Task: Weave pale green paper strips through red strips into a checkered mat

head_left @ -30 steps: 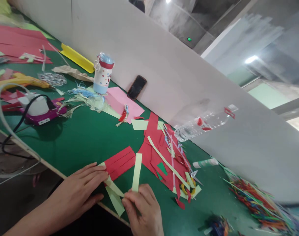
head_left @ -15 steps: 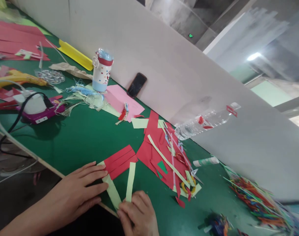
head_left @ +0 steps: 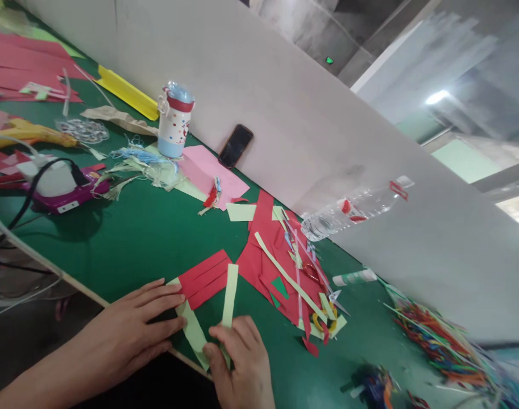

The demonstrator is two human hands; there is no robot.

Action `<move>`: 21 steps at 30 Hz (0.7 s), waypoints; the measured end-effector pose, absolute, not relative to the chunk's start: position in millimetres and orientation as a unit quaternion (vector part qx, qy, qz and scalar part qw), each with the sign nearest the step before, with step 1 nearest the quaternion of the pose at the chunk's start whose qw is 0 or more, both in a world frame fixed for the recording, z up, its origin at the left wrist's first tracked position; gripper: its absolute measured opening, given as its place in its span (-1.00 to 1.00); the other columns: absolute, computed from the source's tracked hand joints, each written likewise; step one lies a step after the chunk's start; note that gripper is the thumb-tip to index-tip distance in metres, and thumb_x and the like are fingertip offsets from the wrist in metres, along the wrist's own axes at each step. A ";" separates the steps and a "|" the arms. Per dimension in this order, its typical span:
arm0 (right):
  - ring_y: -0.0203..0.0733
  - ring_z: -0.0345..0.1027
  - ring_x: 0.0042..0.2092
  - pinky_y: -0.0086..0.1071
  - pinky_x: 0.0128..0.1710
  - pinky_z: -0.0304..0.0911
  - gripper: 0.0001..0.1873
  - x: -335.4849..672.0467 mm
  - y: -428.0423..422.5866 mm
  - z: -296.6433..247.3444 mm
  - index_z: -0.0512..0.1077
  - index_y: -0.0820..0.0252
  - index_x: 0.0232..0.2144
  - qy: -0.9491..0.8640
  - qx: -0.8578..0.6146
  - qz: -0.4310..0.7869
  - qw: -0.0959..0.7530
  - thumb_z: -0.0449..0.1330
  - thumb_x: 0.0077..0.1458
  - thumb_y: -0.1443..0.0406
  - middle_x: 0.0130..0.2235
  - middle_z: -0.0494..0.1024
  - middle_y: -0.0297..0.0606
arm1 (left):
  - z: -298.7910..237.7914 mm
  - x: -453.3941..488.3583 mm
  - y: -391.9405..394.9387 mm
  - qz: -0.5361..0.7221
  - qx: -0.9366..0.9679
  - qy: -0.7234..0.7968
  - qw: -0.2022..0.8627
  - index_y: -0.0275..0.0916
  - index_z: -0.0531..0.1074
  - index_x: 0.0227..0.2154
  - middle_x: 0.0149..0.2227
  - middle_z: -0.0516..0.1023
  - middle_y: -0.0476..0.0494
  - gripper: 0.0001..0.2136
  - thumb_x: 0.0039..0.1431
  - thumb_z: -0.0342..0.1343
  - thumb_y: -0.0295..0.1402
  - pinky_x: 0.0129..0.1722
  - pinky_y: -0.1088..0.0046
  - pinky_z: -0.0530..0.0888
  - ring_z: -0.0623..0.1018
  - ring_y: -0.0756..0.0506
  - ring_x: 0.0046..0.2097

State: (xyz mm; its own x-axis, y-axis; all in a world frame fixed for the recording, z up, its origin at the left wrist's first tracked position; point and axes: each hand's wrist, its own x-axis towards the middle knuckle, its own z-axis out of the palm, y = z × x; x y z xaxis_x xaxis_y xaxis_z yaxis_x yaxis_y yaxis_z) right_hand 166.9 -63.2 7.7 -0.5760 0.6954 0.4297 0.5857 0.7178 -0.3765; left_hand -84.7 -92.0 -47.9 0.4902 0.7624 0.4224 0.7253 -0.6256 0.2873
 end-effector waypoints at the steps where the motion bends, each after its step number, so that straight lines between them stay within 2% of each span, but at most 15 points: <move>1: -0.15 0.34 -0.35 -0.33 -0.37 0.25 -0.74 163.6 -61.6 9.7 0.47 0.14 -0.28 -0.881 -0.368 0.097 0.281 0.03 0.36 0.19 -0.40 0.46 -0.23 | -46.5 -84.7 -91.6 0.267 0.862 0.430 0.040 0.14 0.40 0.11 0.19 0.47 0.09 -0.62 0.24 0.18 -0.26 0.32 0.25 0.25 0.40 -0.12 0.25; 11: -0.11 0.36 -0.30 -0.29 -0.32 0.22 -0.63 147.4 -45.8 17.6 0.44 0.16 -0.27 -0.862 -0.422 0.109 0.257 -0.02 0.38 0.08 -0.35 0.49 -0.21 | -40.9 -82.9 -92.0 0.263 0.863 0.430 0.033 0.16 0.44 0.06 0.19 0.47 0.08 -0.65 0.22 0.19 -0.25 0.33 0.21 0.22 0.38 -0.13 0.26; 16: -0.06 0.35 -0.27 -0.24 -0.29 0.20 -0.60 146.4 -45.1 12.1 0.41 0.14 -0.23 -0.867 -0.433 0.102 0.223 0.04 0.31 -0.05 -0.31 0.49 -0.20 | -38.8 -86.8 -93.2 0.234 0.874 0.424 0.034 0.18 0.32 0.18 0.25 0.39 0.07 -0.52 0.20 0.20 -0.27 0.34 0.18 0.20 0.33 -0.15 0.30; 21: 0.02 0.35 -0.21 -0.16 -0.25 0.22 -0.61 149.0 -49.3 2.2 0.38 0.14 -0.15 -0.876 -0.439 0.096 0.176 0.09 0.28 -0.04 -0.24 0.49 -0.16 | -40.6 -90.4 -96.0 0.204 0.885 0.417 0.039 0.22 0.26 0.21 0.32 0.27 0.09 -0.47 0.20 0.20 -0.23 0.33 0.11 0.20 0.23 -0.19 0.35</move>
State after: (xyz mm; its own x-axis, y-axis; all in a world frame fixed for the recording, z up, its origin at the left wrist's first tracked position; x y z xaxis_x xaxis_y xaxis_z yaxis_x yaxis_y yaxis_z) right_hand 149.0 -49.3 2.2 -0.5533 0.8021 0.2245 0.7349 0.5970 -0.3218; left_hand -90.4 -96.0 -40.6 0.5692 0.7536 0.3289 0.7214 -0.6496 0.2401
